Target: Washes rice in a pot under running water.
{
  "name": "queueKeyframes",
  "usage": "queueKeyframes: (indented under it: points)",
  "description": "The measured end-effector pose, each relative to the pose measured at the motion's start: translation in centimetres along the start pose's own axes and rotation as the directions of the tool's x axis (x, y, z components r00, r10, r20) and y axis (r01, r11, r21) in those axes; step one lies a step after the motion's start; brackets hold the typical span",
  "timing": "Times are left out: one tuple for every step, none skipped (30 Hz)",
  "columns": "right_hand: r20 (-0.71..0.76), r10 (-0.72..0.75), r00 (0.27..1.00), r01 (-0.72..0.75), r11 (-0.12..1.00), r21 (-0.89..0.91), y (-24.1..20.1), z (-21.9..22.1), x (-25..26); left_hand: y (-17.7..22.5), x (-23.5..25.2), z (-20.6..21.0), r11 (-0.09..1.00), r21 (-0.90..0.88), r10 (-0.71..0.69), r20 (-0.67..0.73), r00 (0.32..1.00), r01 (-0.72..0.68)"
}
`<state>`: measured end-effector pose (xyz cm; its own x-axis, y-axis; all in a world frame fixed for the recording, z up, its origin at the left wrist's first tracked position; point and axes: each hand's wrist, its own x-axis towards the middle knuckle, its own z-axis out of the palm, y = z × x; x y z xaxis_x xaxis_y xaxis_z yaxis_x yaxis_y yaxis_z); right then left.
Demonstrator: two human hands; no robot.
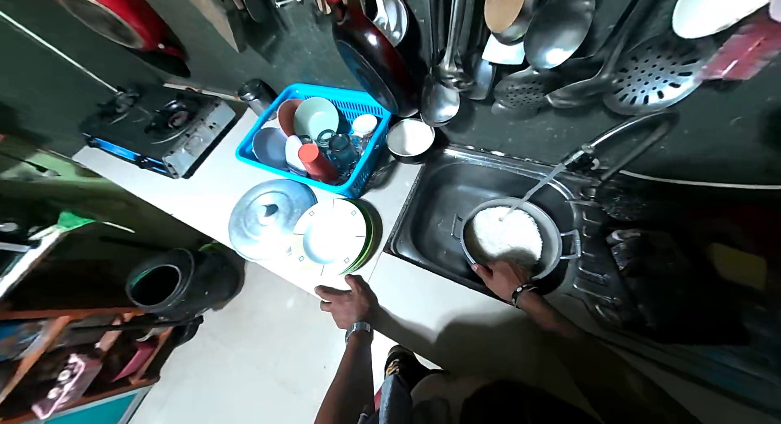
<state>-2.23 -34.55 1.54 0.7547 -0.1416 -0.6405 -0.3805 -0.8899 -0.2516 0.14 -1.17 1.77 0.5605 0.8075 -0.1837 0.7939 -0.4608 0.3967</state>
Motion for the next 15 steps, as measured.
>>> queueKeyframes:
  points:
    - [0.016,-0.010,1.000,0.009,0.998,0.060,0.1,-0.1,0.1,-0.1,0.1,0.0,1.000,-0.002,0.002,0.006,1.000,-0.002]
    - [0.034,-0.016,0.999,0.014,0.997,0.079,0.0,-0.3,0.2,-0.1,0.1,0.1,1.000,-0.005,0.001,0.007,1.000,-0.001]
    - [0.044,-0.025,0.999,0.020,0.995,0.094,-0.1,-0.4,0.2,0.0,0.1,0.0,1.000,-0.005,0.000,0.005,1.000,0.000]
    - [0.046,-0.036,0.998,0.031,0.994,0.109,-0.3,-0.5,0.4,0.1,0.2,-0.1,1.000,-0.003,0.003,0.001,1.000,-0.003]
    - [0.045,-0.047,0.998,0.040,0.991,0.131,-0.5,-0.6,0.4,0.1,0.2,-0.2,1.000,0.002,0.009,0.001,1.000,-0.009]
    - [0.045,-0.055,0.998,0.047,0.987,0.153,-0.6,-0.7,0.4,0.0,0.2,-0.1,1.000,0.008,0.018,0.003,1.000,-0.018]
    - [0.048,-0.057,0.997,0.047,0.983,0.180,-0.4,-0.5,0.5,-0.2,0.1,0.1,0.999,0.019,0.031,0.004,1.000,-0.031]
    - [0.053,-0.050,0.997,0.038,0.978,0.206,0.0,-0.1,0.8,-0.3,0.1,0.2,0.999,0.032,0.043,-0.001,0.999,-0.043]
    - [0.054,-0.038,0.998,0.024,0.973,0.230,0.3,0.3,1.1,-0.3,0.1,0.3,0.998,0.043,0.054,-0.006,0.999,-0.054]
    - [0.041,-0.030,0.999,0.018,0.967,0.254,0.6,0.7,1.4,-0.3,0.2,0.5,0.997,0.045,0.061,-0.013,0.998,-0.060]
    - [0.027,-0.026,0.999,0.017,0.964,0.264,0.8,1.1,1.6,-0.4,0.3,0.6,0.997,0.044,0.062,-0.019,0.998,-0.061]
    - [0.023,-0.022,0.999,0.015,0.965,0.262,0.9,1.2,1.7,-0.4,0.4,0.7,0.997,0.047,0.061,-0.025,0.998,-0.060]
    - [0.016,-0.022,1.000,0.017,0.964,0.266,0.8,1.2,1.7,-0.4,0.4,0.7,0.997,0.049,0.061,-0.028,0.998,-0.060]
    - [0.006,-0.023,1.000,0.021,0.964,0.265,0.8,1.2,1.7,-0.4,0.4,0.7,0.997,0.052,0.061,-0.029,0.998,-0.060]
    - [-0.002,-0.029,1.000,0.028,0.965,0.259,0.9,1.2,1.7,-0.4,0.3,0.7,0.997,0.054,0.056,-0.028,0.998,-0.055]
